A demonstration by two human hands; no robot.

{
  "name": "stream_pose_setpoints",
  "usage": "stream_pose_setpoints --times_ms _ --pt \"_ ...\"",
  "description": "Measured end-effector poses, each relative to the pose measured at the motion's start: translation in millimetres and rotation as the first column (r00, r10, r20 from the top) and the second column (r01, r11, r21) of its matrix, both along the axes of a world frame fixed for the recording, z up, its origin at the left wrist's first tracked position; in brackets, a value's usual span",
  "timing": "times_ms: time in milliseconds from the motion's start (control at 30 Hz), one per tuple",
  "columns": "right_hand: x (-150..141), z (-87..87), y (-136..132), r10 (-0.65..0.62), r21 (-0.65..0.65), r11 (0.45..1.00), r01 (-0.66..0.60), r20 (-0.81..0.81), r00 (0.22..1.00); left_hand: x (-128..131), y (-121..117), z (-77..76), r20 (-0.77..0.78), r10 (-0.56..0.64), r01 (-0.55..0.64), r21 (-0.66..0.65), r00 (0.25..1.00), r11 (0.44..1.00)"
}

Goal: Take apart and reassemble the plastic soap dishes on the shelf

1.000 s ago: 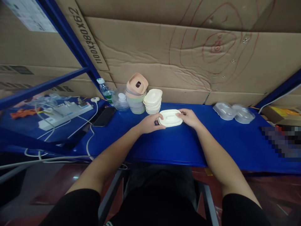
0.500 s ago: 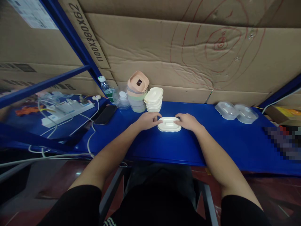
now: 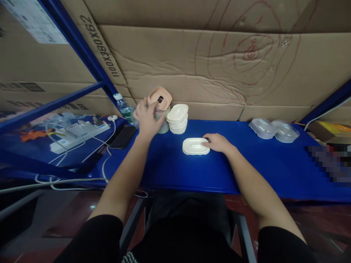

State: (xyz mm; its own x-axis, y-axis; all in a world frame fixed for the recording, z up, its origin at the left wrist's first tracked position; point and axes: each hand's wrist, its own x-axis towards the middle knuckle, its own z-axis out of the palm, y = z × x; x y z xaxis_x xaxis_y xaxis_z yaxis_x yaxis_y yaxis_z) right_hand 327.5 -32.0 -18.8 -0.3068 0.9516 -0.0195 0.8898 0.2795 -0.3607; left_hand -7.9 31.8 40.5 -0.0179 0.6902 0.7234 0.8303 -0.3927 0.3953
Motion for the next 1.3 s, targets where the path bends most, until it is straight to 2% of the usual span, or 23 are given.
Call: stream_pose_setpoints --times_ms 133,267,467,533,600,633,700,800,867,967,1067,1167,1233,1300 --pt "-1 -1.4 0 0.025 0.002 1.0 -0.025 -0.047 0.999 4 4 -8.7 0.052 0.005 -0.006 0.01 0.999 1.0" --pt "-4 -1.3 -1 0.043 -0.014 0.999 -0.045 -0.084 0.995 -1 3 -9.5 0.076 -0.011 0.008 0.041 0.997 0.999" --pt "-6 -0.7 -2 0.049 -0.019 0.999 -0.051 -0.091 0.995 -10 -1 -9.9 0.132 0.055 -0.077 0.168 0.99 0.983" --pt "-6 -1.6 -2 0.065 -0.033 0.997 -0.069 -0.113 0.991 -8 -5 -13.8 0.164 -0.03 -0.008 0.224 0.986 0.975" --pt "-6 -1.7 -3 0.075 -0.035 0.996 -0.081 -0.168 0.983 -2 -11 -18.6 0.213 -0.215 0.157 0.261 0.953 0.952" --pt "-6 -1.1 -3 0.061 -0.011 0.998 -0.065 -0.208 0.976 2 -15 -20.8 0.245 -0.318 0.257 0.25 0.916 0.933" --pt "-5 2.0 -4 -0.004 0.089 0.995 0.033 -0.306 0.952 11 -22 -24.1 0.314 -0.481 0.458 0.146 0.819 0.877" --pt "-4 10.7 -7 -0.08 0.249 0.944 0.217 -0.464 0.882 26 -31 -28.1 0.421 -0.594 0.68 -0.077 0.685 0.729" --pt "-4 16.8 -11 -0.075 0.283 0.923 0.26 -0.531 0.844 34 -32 -31.6 0.492 -0.625 0.767 -0.153 0.606 0.623" --pt "-9 22.0 -15 -0.061 0.282 0.923 0.26 -0.563 0.824 42 -30 -37.0 0.601 -0.608 0.835 -0.202 0.518 0.511" --pt "-15 22.9 -18 -0.022 0.272 0.93 0.247 -0.631 0.775 43 -27 -38.9 0.683 -0.545 0.857 -0.255 0.487 0.447" --pt "-17 23.0 -18 0.004 0.222 0.952 0.213 -0.701 0.713 43 -27 -39.5 0.723 -0.487 0.86 -0.311 0.49 0.405" --pt "-17 23.6 -18 -0.036 0.132 0.974 0.186 -0.717 0.696 44 -27 -42.7 0.733 -0.456 0.855 -0.354 0.505 0.378" --pt "-17 24.5 -17 -0.117 -0.001 0.986 0.164 -0.706 0.698 48 -27 -48.6 0.731 -0.425 0.836 -0.38 0.534 0.396"
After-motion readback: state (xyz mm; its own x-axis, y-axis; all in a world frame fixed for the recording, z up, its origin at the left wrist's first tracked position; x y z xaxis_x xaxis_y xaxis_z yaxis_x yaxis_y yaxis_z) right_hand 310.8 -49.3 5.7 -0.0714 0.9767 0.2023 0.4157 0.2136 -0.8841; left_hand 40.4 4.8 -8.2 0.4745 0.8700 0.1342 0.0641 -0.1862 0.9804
